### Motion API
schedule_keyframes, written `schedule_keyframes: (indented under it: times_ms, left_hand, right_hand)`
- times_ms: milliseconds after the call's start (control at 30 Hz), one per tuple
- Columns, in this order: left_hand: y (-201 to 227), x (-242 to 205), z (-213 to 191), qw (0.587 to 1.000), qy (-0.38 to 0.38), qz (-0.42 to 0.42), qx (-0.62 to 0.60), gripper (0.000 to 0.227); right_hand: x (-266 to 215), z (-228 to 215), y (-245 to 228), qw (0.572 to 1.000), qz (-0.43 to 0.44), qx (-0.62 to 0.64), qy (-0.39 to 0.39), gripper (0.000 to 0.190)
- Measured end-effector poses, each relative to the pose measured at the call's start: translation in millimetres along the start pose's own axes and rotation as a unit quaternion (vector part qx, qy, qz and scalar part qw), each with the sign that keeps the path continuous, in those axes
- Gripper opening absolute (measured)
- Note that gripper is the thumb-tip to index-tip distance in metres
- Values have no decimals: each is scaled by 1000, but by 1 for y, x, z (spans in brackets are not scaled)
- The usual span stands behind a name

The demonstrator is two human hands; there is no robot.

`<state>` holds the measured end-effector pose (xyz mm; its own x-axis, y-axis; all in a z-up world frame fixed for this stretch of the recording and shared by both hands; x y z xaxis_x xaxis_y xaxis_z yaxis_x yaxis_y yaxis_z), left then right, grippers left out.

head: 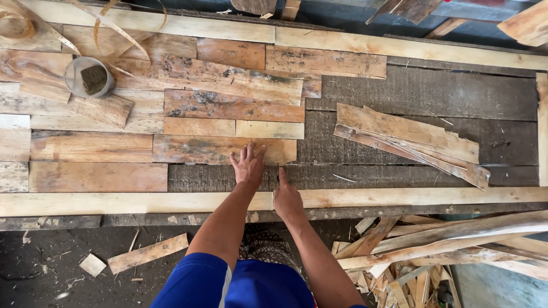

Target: Cutting and fitting wood pieces into a larger wooden surface using a utility knife.

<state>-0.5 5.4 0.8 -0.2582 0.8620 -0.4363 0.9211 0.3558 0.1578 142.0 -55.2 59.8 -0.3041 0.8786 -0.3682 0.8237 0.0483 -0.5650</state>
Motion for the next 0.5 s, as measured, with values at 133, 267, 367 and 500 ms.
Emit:
schedule_keyframes:
  times_ms: [133,267,367,500]
  left_hand:
    - [0,3,3,1000,3,2,17,66]
    - [-1,2,8,1000,13,1,-5,64]
    - [-1,6,4,1000,21,-2,-7,64]
    - [-1,1,4,1000,3,-12,-15,64]
  right_hand:
    - [-6,-12,-12,999,29,2,-22,72]
    - [-7,-3,7,1000,14,-19,-21,73]
    - [1,-7,10,999,-3,-28,-20,73]
    - [6,4,39,998,-38,-35,21,69]
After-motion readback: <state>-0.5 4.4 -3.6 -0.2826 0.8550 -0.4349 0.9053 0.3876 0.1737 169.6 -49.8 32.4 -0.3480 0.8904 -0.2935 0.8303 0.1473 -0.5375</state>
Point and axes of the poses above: each hand's wrist, its own x-axis towards the middle knuckle, its own z-axis out of the palm, y = z × x, the point moved 1 cm from there along x, towards the middle knuckle, and after that the axes turned 14 degrees about -z, right-handed, at the moved point
